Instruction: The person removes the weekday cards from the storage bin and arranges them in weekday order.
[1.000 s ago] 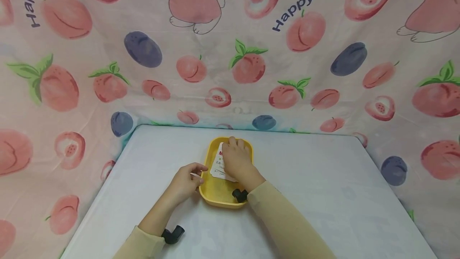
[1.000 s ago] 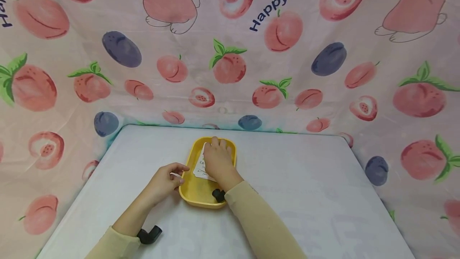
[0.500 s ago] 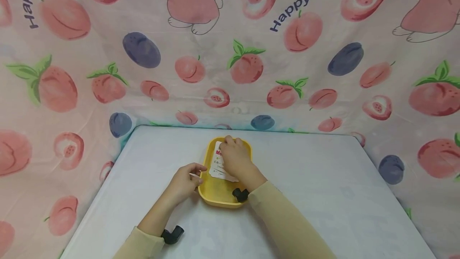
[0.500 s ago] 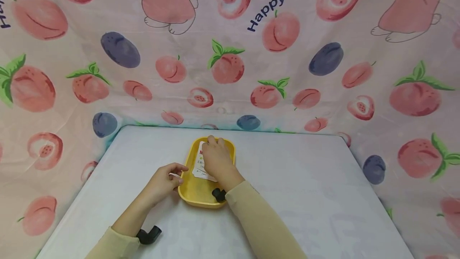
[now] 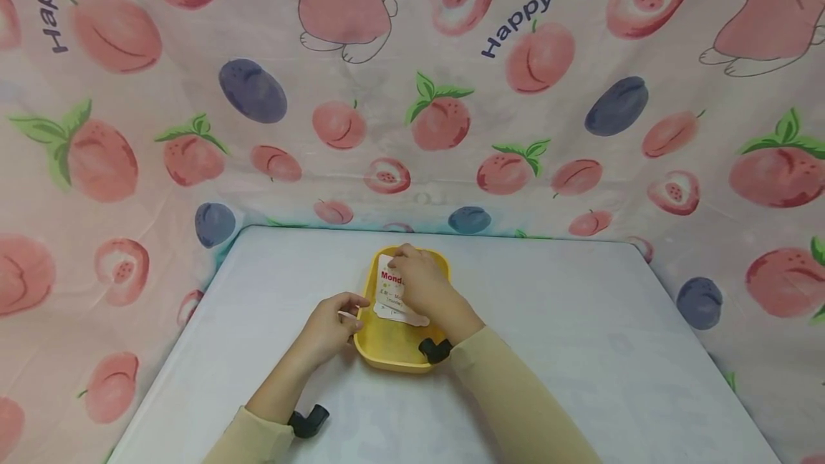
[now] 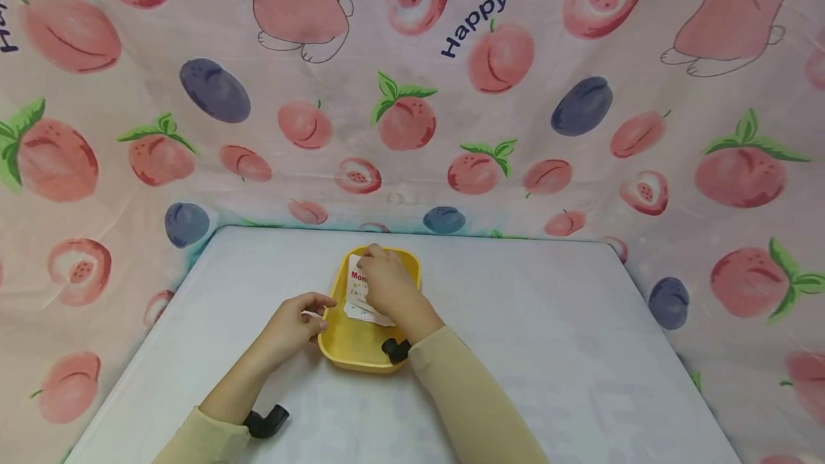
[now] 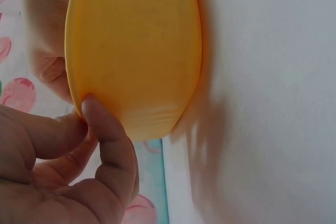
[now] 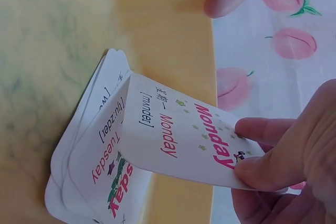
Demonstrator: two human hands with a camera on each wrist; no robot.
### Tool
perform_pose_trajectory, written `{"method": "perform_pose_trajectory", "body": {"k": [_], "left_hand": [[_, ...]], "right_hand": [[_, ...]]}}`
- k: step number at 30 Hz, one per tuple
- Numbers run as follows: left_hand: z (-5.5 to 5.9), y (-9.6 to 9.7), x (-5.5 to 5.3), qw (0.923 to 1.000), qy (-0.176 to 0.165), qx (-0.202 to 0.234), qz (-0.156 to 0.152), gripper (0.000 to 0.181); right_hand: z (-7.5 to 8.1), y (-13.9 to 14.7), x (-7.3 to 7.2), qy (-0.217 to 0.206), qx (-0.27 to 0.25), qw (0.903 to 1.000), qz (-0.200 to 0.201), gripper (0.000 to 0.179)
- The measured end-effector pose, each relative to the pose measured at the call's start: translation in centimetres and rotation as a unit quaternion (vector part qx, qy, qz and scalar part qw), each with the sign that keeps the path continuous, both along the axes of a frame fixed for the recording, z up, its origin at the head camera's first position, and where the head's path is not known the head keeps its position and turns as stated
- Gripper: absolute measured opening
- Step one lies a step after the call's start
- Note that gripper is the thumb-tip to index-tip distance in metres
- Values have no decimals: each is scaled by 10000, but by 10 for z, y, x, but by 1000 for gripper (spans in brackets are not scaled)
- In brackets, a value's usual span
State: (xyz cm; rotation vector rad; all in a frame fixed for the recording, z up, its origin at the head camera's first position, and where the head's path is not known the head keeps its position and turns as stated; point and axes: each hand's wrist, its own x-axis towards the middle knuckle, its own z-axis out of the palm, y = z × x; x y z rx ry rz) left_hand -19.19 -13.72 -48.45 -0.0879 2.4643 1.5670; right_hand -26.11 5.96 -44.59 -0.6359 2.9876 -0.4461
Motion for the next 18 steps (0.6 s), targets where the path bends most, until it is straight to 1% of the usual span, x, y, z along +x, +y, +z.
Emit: {"method": "perform_pose_trajectory", "body": {"k": [6,9,12,15,18], "left_hand": [[1,0,0,10000,-2,5,23,34],[2,1,1,9999,-51,34,83,34],[2,2,1,9999,-67,33,93,35],[2,3,1,9998,-114,54,133,34],[1,3,2,9998,-115,58,164,34]], "right_hand": [[6,2,1,-57,-91,9999,135,50],[9,4,1,-74,-171,9997,150,49],[10,7,1,-91,-248,9996,119,48],[9,12,1,-236,-378,9990,2,50],[8,17,1,-408,-680,9968,-119,54]]}}
